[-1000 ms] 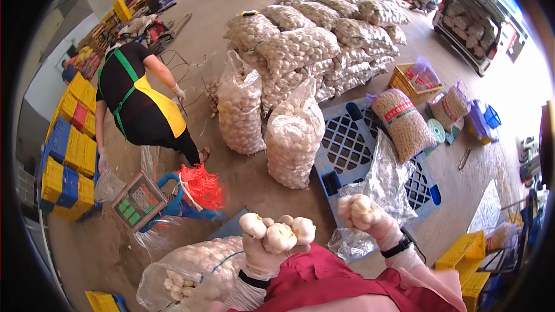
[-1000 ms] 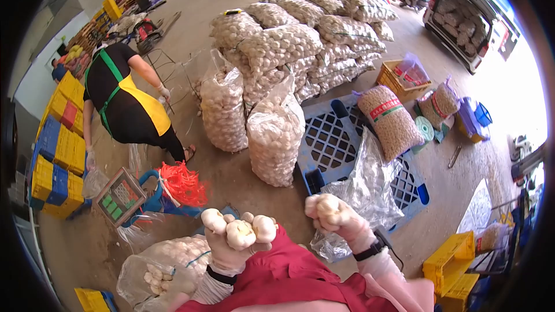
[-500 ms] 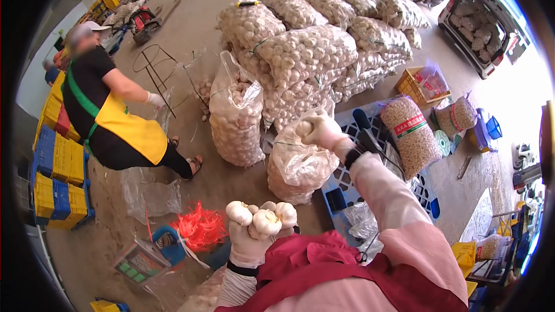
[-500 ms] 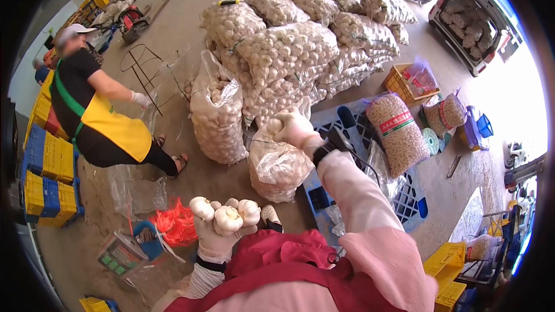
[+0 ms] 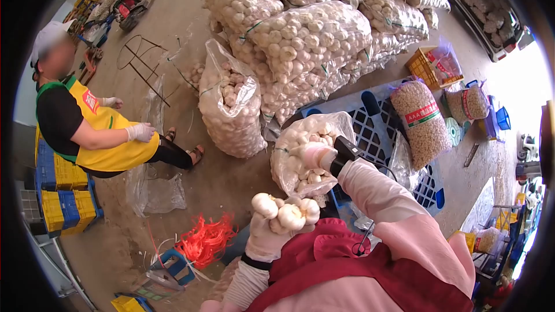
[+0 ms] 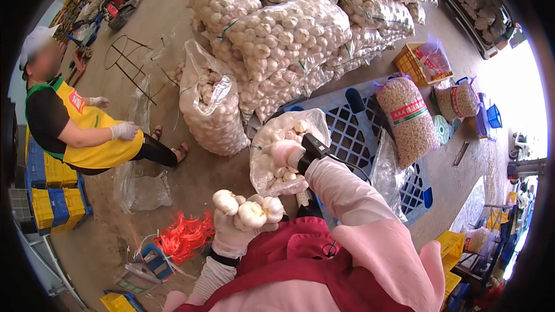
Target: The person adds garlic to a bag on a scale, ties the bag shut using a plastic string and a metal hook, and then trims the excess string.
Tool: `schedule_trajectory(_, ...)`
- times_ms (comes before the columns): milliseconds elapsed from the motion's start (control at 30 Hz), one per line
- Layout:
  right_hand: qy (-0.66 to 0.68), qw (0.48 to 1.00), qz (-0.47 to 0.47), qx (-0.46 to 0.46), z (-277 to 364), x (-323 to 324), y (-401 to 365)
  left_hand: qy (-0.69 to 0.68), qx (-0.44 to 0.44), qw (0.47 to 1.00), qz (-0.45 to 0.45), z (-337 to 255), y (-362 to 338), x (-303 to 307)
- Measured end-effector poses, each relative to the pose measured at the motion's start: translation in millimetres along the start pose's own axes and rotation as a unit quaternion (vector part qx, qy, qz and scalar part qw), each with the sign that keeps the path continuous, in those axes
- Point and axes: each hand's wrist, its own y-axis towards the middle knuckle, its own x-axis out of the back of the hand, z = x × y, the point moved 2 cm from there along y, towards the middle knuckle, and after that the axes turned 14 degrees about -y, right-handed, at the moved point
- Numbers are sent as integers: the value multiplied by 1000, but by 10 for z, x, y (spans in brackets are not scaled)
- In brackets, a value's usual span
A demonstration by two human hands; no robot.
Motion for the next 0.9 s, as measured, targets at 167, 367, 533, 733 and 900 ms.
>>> schedule_trajectory(167, 324, 936, -128, 46, -584, -306, -247, 32, 144, 987, -66, 69, 614, 395)
schedule_trajectory(367, 783, 606, -83, 115, -759, -330, -513, 339, 148, 917, -153, -158, 1446, 1053)
schedule_trajectory(533, 825, 558, -87, -15, -722, -827, -145, 755, 194, 567, -267, -152, 1747, 1250)
schedule_trajectory(733, 245, 864, -415, -145, -754, -520, -307, 867, 0, 270, -418, -726, 1311, 1293)
schedule_trajectory(900, 149, 899, -394, 119, -20, 288, -44, 799, 225, 329, -450, -622, 1299, 1402)
